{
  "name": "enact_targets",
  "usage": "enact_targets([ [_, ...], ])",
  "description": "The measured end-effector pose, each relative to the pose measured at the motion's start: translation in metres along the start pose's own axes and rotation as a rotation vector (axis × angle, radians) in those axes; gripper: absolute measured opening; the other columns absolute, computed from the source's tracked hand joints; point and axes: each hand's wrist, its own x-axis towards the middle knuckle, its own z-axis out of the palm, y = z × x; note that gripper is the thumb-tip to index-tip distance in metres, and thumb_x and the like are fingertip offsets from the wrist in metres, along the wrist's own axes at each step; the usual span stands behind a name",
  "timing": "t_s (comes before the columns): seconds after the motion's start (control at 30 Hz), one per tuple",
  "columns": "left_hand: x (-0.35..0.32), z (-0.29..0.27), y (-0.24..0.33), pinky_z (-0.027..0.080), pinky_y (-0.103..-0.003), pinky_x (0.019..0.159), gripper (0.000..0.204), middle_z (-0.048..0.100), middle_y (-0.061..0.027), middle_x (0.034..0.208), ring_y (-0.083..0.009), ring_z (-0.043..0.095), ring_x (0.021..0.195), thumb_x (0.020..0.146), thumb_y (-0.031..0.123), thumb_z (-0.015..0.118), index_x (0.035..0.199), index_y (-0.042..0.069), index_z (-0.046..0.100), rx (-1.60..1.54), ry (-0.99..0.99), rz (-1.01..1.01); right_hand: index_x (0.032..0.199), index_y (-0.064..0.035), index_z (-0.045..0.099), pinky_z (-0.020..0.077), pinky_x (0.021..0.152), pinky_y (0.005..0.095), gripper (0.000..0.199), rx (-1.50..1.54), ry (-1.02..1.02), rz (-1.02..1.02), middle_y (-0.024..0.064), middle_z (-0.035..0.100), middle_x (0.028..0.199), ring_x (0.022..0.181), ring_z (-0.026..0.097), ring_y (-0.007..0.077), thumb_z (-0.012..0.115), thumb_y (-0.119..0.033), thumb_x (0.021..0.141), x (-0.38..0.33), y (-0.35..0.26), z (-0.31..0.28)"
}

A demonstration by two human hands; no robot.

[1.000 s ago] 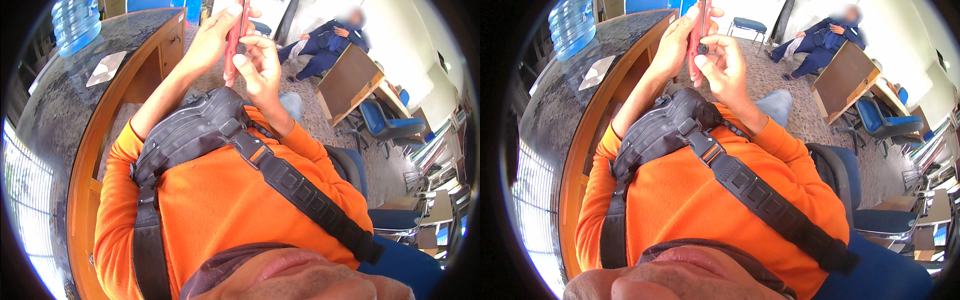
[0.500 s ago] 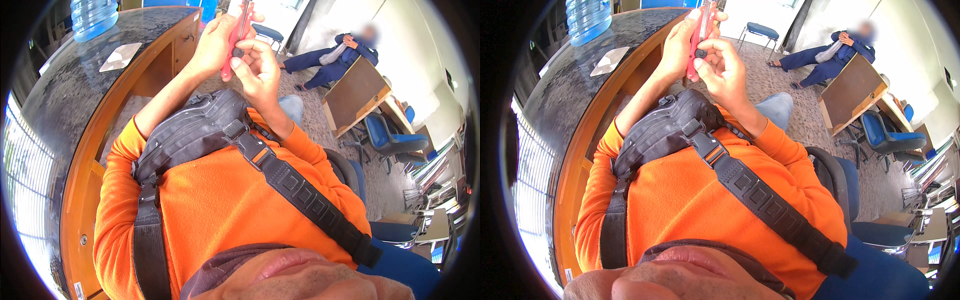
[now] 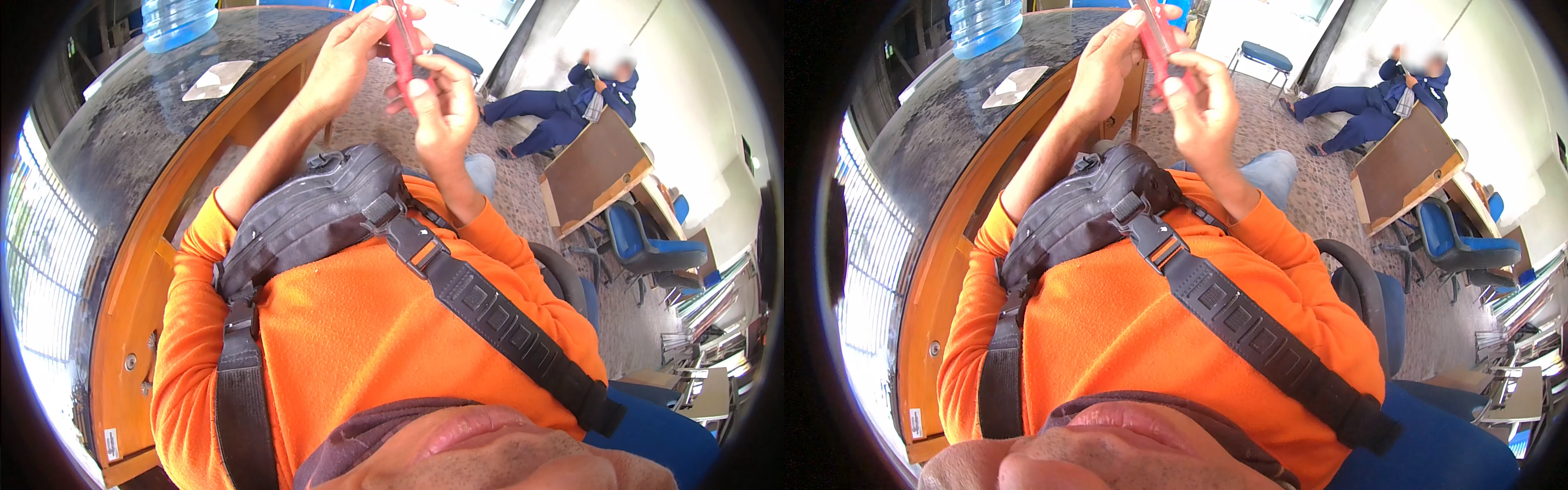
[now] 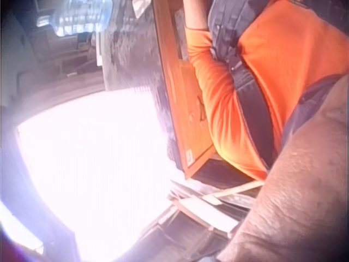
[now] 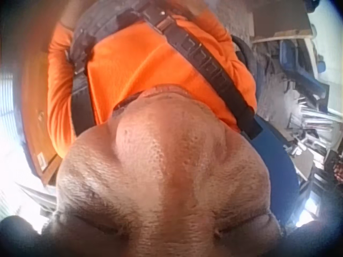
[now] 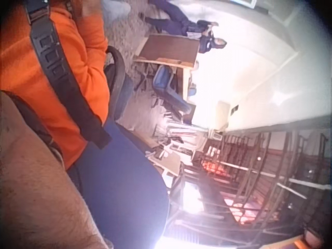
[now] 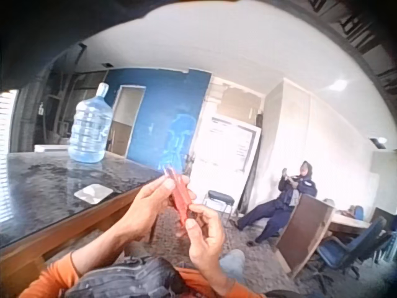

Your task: The person holds a small red device and repeatedly opens and closes its casing while seated. They manipulate the device with both hands, turning it over and inspecting the internal components without using any tools.

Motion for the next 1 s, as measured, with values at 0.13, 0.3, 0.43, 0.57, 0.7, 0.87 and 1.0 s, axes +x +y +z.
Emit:
enact_targets([
  [0.13, -0.004, -0.01, 0.016, 0.05, -0.036, 0.1, 0.035, 0.068, -0.0125, 0.12, -0.0207, 0.065, 0.11, 0.107, 0.021, 0.051, 0.133, -0.003, 0.057, 0.024, -0.076, 0.022, 0.124, 0.0019, 0.053, 0.0587, 0.071, 0.0275, 0.029, -0.096, 0.032, 0.0, 0.0166, 0.066, 0.114, 0.087, 0.069, 0.0181, 0.062, -0.006, 0.099, 0.007, -0.007, -0.003],
  [0.3, -0.003, -0.017, 0.015, 0.048, -0.037, 0.104, 0.032, 0.069, -0.0114, 0.121, -0.0195, 0.064, 0.114, 0.104, 0.014, 0.057, 0.131, -0.003, 0.059, 0.183, -0.092, 0.087, 0.123, 0.0026, 0.049, 0.0594, 0.072, 0.0302, 0.032, -0.161, 0.098, -0.09, 0.0174, 0.068, 0.102, 0.085, 0.069, 0.0191, 0.066, -0.007, 0.097, 0.005, 0.007, -0.001],
  [0.43, -0.006, -0.013, 0.015, 0.048, -0.037, 0.103, 0.03, 0.069, -0.0108, 0.12, -0.019, 0.063, 0.114, 0.103, 0.01, 0.058, 0.13, -0.003, 0.06, 0.168, -0.094, 0.107, 0.125, 0.0007, 0.047, 0.0555, 0.082, 0.0279, 0.037, -0.049, 0.101, -0.056, 0.0168, 0.064, 0.116, 0.099, 0.065, 0.0176, 0.069, -0.006, 0.095, 0.005, 0.007, -0.002],
  [0.57, -0.003, -0.011, 0.013, 0.05, -0.037, 0.101, 0.031, 0.069, -0.0107, 0.119, -0.0194, 0.065, 0.112, 0.104, 0.012, 0.056, 0.131, -0.003, 0.059, 0.159, -0.104, 0.157, 0.128, 0.0004, 0.046, 0.0535, 0.087, 0.0276, 0.04, -0.125, 0.079, -0.136, 0.0154, 0.06, 0.124, 0.107, 0.062, 0.0176, 0.067, -0.006, 0.095, 0.007, 0.003, -0.007],
  [0.7, -0.007, -0.002, 0.021, 0.054, -0.035, 0.091, 0.036, 0.069, -0.0104, 0.112, -0.0185, 0.067, 0.102, 0.107, 0.024, 0.05, 0.131, -0.002, 0.059, 0.024, 0.012, 0.058, 0.127, 0.0012, 0.049, 0.0539, 0.084, 0.0287, 0.036, -0.124, 0.104, -0.166, 0.0141, 0.063, 0.12, 0.103, 0.064, 0.0173, 0.064, -0.008, 0.096, 0.008, -0.001, -0.006],
  [0.87, 0.001, -0.005, 0.008, 0.054, -0.027, 0.066, 0.046, 0.068, -0.0052, 0.092, -0.0128, 0.063, 0.075, 0.109, 0.039, 0.042, 0.126, 0.002, 0.062, -0.145, 0.189, -0.154, 0.119, 0.0036, 0.057, 0.0565, 0.074, 0.0308, 0.026, -0.158, -0.134, -0.05, 0.0148, 0.069, 0.104, 0.09, 0.068, 0.0177, 0.059, -0.014, 0.1, 0.002, -0.009, -0.006],
  [1.0, 0.005, 0.0, 0.005, 0.05, -0.025, 0.059, 0.047, 0.065, -0.0028, 0.086, -0.0112, 0.059, 0.068, 0.109, 0.039, 0.037, 0.125, 0.003, 0.062, -0.183, 0.203, -0.27, 0.11, -0.0008, 0.066, 0.0564, 0.068, 0.0273, 0.023, -0.395, -0.07, -0.165, 0.0077, 0.07, 0.089, 0.079, 0.069, 0.0135, 0.072, -0.009, 0.089, 0.001, -0.007, 0.002],
])
